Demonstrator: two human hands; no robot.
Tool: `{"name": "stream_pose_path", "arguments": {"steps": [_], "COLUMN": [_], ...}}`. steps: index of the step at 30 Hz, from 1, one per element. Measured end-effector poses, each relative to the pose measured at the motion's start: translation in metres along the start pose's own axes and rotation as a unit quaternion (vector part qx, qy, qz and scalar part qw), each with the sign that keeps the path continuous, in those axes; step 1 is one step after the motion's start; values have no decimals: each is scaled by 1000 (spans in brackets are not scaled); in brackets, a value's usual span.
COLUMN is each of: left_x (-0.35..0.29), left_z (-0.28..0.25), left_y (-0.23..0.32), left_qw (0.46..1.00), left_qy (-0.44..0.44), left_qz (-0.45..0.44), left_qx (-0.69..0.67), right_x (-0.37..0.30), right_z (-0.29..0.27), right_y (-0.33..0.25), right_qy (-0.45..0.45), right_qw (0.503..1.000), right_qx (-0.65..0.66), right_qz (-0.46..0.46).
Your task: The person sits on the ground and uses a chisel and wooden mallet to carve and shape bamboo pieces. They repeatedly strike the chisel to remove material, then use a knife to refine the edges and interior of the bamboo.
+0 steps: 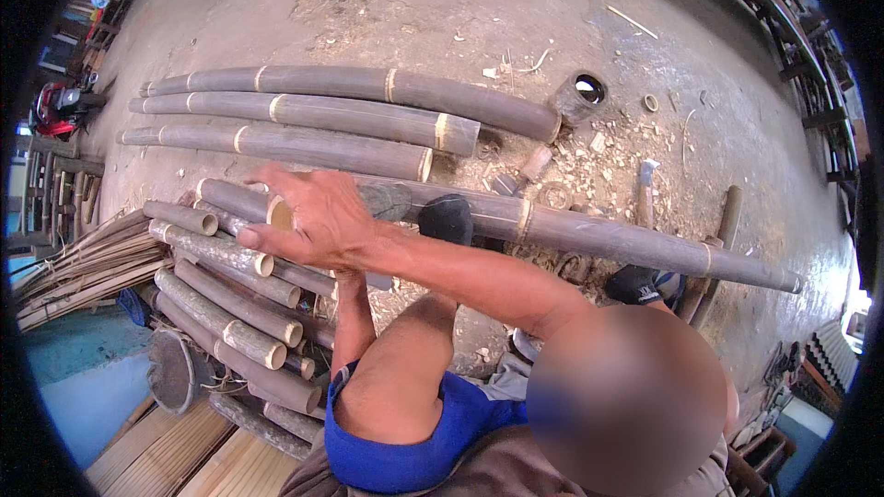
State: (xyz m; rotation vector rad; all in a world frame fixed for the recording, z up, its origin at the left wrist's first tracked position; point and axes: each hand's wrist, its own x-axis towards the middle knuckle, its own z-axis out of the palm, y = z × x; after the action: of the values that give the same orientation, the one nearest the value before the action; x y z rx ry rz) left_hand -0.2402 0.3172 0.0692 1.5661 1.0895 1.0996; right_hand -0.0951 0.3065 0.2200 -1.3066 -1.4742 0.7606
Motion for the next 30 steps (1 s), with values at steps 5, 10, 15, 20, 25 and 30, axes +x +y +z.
{"name": "stream_pose_path", "arguments": {"steps": [5, 10, 15, 20, 25, 30], "left_x": [-6, -7, 5, 6, 0, 2], "left_z": [2, 7, 7, 0, 7, 3], "left_y": [5, -8, -3, -3, -5, -6], "left_qw": [1000, 1000, 1000, 1000, 1000, 1000], "left_qy": [2, -2, -14, -13, -6, -2], "left_qz": [0, 0, 10, 6, 4, 4], "left_qx": [11, 2, 1, 14, 9, 14], "right_x": [6, -13, 27, 26, 0, 0], "right_z": [-31, -40, 10, -8, -19, -7], "right_y": [6, 22, 13, -6, 1, -1], "right_qy": [-96, 82, 44, -141, -75, -34], "right_qw": [989, 988, 990, 983, 987, 989], "right_qx": [114, 37, 137, 117, 144, 143], "right_qz": [12, -123, 12, 6, -18, -25]}}
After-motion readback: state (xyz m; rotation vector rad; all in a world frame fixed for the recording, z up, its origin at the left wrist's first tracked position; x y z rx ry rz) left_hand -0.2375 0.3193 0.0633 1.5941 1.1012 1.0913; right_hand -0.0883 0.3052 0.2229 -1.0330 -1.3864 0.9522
